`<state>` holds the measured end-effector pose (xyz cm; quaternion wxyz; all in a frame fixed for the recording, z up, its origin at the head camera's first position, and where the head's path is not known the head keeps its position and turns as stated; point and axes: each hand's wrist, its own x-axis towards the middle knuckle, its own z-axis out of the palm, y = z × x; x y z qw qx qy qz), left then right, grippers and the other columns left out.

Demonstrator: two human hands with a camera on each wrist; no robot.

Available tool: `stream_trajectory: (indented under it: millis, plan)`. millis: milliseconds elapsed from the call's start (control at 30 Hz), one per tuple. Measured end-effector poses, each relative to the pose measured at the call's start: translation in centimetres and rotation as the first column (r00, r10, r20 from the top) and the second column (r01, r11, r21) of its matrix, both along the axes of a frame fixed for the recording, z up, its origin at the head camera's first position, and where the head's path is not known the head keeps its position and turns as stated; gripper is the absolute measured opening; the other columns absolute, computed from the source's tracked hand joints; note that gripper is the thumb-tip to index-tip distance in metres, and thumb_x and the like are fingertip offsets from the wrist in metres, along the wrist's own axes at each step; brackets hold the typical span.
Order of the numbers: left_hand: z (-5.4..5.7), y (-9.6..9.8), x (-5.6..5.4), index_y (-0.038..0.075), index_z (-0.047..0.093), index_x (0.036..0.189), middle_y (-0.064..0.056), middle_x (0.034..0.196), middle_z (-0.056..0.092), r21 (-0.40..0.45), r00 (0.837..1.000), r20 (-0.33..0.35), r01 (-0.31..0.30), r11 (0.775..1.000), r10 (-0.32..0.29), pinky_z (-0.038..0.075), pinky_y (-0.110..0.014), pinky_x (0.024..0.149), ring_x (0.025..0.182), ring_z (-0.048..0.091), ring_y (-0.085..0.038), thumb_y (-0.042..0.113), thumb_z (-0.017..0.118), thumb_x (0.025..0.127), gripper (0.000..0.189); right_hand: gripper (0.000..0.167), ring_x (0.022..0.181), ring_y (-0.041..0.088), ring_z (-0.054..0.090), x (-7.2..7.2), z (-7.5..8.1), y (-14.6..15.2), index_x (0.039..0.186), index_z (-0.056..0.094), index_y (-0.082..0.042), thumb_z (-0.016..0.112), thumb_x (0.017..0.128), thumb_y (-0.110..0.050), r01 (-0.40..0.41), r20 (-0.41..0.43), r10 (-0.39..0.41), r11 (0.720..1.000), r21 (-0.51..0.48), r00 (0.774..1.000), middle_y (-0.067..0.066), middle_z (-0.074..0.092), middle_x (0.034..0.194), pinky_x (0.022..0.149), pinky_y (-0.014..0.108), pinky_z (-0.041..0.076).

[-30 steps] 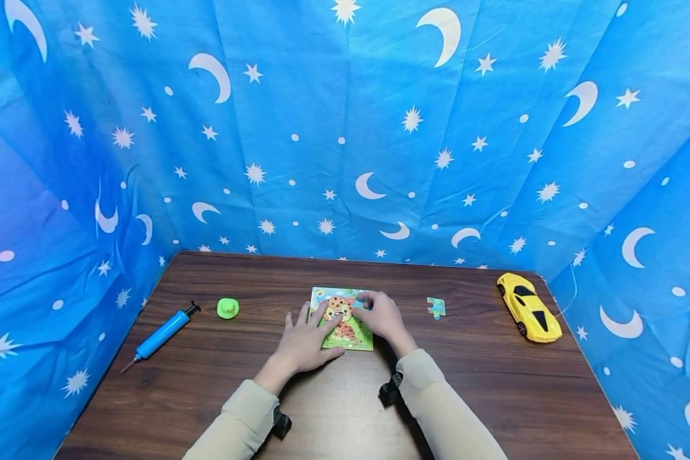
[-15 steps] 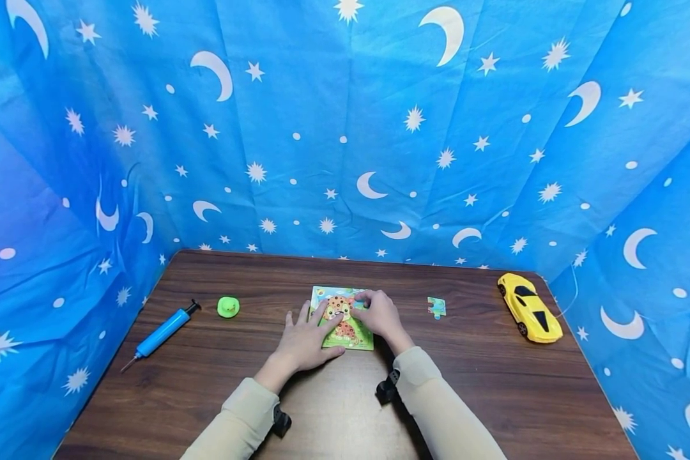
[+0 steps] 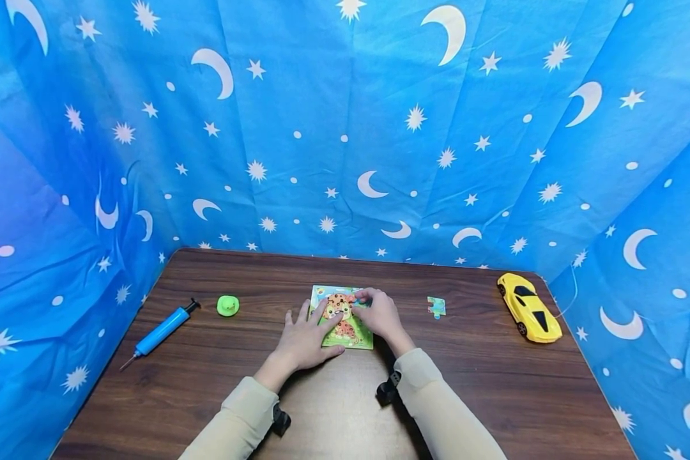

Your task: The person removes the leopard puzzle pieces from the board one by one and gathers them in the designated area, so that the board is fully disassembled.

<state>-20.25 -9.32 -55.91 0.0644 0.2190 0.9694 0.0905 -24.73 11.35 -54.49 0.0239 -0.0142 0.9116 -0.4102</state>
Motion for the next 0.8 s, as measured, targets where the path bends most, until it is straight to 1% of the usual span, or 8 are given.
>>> stream_trajectory:
  millis: [67,167,300,433,533,633,800]
  plan:
    - [0.0,0.0,0.0,0.037,0.036,0.163,-0.009,0.173,0.016,0.004,1.000,-0.002,0.001,1.000,-0.001,0.019,-0.079,0.111,0.153,0.017,-0.049,0.075,0.052,0.096,0.079,0.025,0.096,0.024,0.065,0.0,0.0,0.0,0.116,0.074,-0.009,0.080,0.093,-0.017,0.003,0.000,-0.003,1.000,-0.008,1.000,0.006,0.072,0.106,0.087,0.047,0.052]
    - [0.0,0.0,0.0,0.037,0.036,0.163,-0.009,0.173,0.016,0.012,1.000,-0.001,0.003,1.000,-0.003,0.019,-0.080,0.111,0.153,0.016,-0.049,0.074,0.052,0.096,0.078,0.023,0.092,0.022,0.066,0.0,-0.1,0.0,0.115,0.075,-0.011,0.079,0.094,-0.018,0.013,-0.005,-0.013,1.000,-0.011,1.000,0.004,0.073,0.106,0.083,0.045,0.053]
    - [-0.1,0.0,0.0,0.037,0.036,0.163,-0.009,0.173,0.016,0.007,1.000,0.000,0.003,1.000,-0.003,0.019,-0.080,0.111,0.154,0.016,-0.049,0.074,0.052,0.096,0.078,0.017,0.082,0.017,0.063,-0.1,-0.3,-0.1,0.113,0.076,-0.013,0.076,0.097,-0.019,0.035,-0.026,-0.035,0.999,-0.010,0.999,0.001,0.073,0.101,0.075,0.041,0.051]
    - [-0.1,-0.1,-0.1,0.038,0.035,0.163,-0.009,0.173,0.015,-0.010,1.000,-0.001,0.001,1.000,-0.001,0.019,-0.079,0.111,0.153,0.016,-0.049,0.076,0.050,0.096,0.079,0.012,0.071,0.017,0.058,-0.3,-0.7,-0.3,0.106,0.078,-0.015,0.074,0.099,-0.023,0.070,-0.054,-0.071,0.997,-0.010,0.996,0.000,0.073,0.097,0.068,0.037,0.046]
    - [-0.2,-0.1,-0.1,0.038,0.034,0.164,-0.009,0.173,0.015,-0.017,1.000,0.000,0.000,1.000,0.000,0.019,-0.079,0.111,0.154,0.016,-0.049,0.077,0.048,0.096,0.079,0.012,0.067,0.017,0.055,-0.5,-0.9,-0.5,0.101,0.079,-0.016,0.074,0.099,-0.027,0.101,-0.070,-0.102,0.995,-0.019,0.992,-0.002,0.072,0.091,0.066,0.036,0.043]
    - [-0.2,-0.1,-0.2,0.038,0.033,0.164,-0.009,0.173,0.015,-0.017,1.000,0.000,0.003,1.000,-0.003,0.020,-0.079,0.111,0.154,0.016,-0.049,0.077,0.048,0.096,0.079,0.012,0.064,0.016,0.055,-0.7,-1.1,-0.6,0.099,0.080,-0.017,0.074,0.098,-0.027,0.119,-0.071,-0.121,0.993,-0.027,0.990,-0.004,0.071,0.084,0.064,0.035,0.042]
    - [-0.3,-0.1,-0.2,0.039,0.034,0.163,-0.009,0.173,0.015,-0.022,1.000,-0.010,0.008,1.000,-0.008,0.021,-0.080,0.110,0.153,0.017,-0.048,0.076,0.048,0.096,0.079,0.012,0.065,0.015,0.057,-0.8,-1.2,-0.7,0.100,0.081,-0.017,0.075,0.098,-0.027,0.128,-0.069,-0.130,0.991,-0.033,0.989,-0.006,0.072,0.083,0.065,0.035,0.043]
